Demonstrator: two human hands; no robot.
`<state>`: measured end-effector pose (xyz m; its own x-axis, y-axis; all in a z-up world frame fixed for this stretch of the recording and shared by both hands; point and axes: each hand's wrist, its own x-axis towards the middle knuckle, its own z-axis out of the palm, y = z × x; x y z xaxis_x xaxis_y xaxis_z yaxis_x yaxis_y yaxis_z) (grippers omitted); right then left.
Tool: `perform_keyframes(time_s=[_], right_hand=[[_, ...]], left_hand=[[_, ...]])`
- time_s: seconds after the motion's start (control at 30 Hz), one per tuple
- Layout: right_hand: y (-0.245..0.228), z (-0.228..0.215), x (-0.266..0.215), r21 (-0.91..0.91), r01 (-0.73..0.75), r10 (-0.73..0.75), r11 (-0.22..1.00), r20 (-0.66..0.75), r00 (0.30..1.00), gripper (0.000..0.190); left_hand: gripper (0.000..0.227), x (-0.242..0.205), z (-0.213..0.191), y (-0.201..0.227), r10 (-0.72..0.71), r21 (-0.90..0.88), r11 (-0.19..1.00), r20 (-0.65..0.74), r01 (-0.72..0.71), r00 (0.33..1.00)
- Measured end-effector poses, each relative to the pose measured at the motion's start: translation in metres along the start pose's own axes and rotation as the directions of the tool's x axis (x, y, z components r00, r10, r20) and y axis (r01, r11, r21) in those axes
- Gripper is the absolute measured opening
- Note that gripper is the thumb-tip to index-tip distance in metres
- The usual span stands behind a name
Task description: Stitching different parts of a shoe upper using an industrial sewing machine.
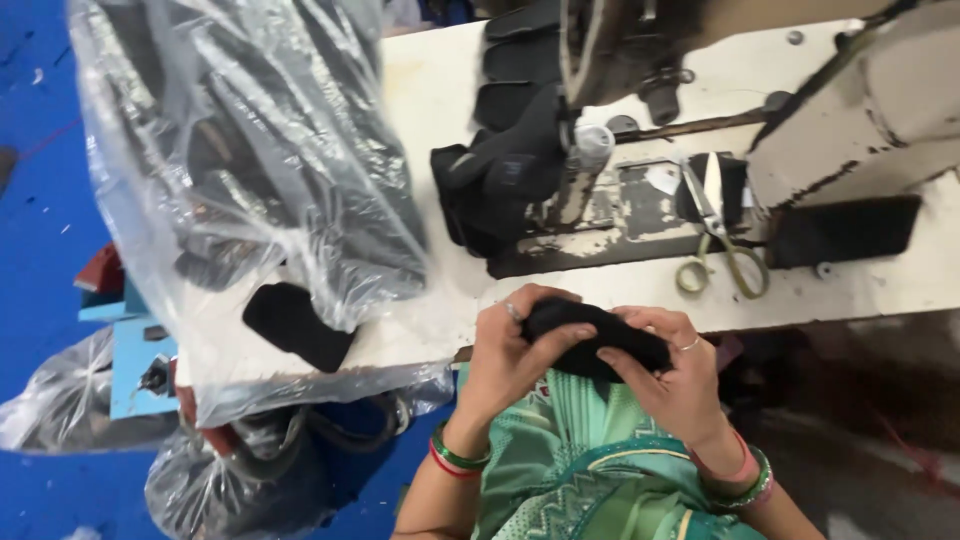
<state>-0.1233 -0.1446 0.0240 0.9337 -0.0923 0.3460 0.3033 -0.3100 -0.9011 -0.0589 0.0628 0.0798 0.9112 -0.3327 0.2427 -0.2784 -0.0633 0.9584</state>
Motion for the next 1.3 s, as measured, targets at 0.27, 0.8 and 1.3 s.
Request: perform_keyframes(time_s=[0.27,0.8,1.3], right_hand=[[0.040,-0.036,-0.017,0.645,-0.358,0.272,0.675,0.233,0.934,0.018],[0.041,-0.046,0.004,0.392,-0.252,0.297,0.885,-0.058,0.953,0.014],[0.083,-0.036,0.021,0.437,-0.285,0.368,0.853,-0.117,0.923,0.011]], left_hand=[[0.024,0.010,-0.005,-0.030,-0.078,-0.242,0.965,0.107,0.103,0.991],[0.021,0.052,0.031,-0.074,-0.086,-0.372,0.927,-0.077,0.052,0.993],[0.015,0.063,0.027,-0.044,-0.038,0.037,0.998,-0.186,0.046,0.982]])
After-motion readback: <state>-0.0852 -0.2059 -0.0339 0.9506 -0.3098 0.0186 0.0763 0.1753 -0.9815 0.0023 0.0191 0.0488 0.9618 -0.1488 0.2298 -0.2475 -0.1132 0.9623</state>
